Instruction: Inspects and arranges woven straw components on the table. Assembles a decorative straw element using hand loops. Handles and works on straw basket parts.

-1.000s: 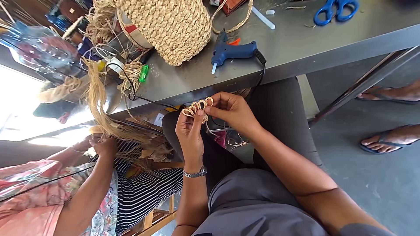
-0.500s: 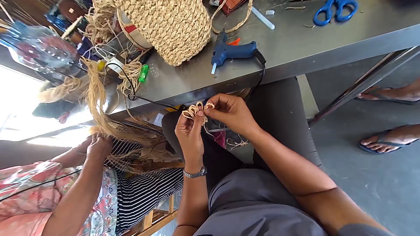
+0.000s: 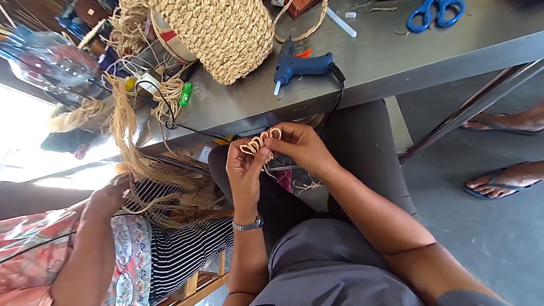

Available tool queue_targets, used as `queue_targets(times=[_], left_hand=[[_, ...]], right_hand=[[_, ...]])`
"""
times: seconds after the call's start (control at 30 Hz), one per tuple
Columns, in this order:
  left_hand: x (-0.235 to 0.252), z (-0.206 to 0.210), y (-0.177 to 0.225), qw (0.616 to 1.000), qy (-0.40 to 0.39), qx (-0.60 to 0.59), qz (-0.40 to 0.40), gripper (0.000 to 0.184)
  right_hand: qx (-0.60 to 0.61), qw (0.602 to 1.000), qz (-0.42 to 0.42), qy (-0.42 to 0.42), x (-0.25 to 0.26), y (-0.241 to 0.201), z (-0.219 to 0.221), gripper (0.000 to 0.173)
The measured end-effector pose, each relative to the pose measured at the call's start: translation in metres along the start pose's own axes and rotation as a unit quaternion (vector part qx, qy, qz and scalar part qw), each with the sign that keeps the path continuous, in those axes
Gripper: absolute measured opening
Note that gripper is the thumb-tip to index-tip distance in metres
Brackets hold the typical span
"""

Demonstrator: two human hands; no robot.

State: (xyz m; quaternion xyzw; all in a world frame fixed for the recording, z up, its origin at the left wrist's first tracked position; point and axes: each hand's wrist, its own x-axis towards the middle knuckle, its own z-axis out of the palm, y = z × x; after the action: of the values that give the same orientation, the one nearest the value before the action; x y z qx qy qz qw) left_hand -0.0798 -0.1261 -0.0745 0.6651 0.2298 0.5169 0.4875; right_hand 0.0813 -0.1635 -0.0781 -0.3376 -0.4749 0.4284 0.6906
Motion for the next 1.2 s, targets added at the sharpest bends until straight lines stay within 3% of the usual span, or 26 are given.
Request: queue_targets(times=[0.17,0.57,0.87,1.2], left_hand=[[0.0,-0.004,0.0,1.0,0.006,-0.004,0.003,0.02],[0.001,-0.005,0.0,1.0,0.022,0.014,-0.007,0.018],[0.001,0.006,-0.009,0.997,0.07,0.011,0.011,0.017],[-0.005,0.001,-0.005,0.998,0.053,0.027,0.016,0.021]], right_hand=[[-0.038,0.999,-0.011,0.001,-0.003,0.0,-0.002,0.012],[-0.084,0.996,-0.027,-0.024,-0.003,-0.001,-0.004,0.026],[-0.098,0.995,-0.019,0.018,-0.008,0.0,0.002,0.019],[-0.103,0.994,-0.027,0.028,-0.009,0.0,0.001,0.019]])
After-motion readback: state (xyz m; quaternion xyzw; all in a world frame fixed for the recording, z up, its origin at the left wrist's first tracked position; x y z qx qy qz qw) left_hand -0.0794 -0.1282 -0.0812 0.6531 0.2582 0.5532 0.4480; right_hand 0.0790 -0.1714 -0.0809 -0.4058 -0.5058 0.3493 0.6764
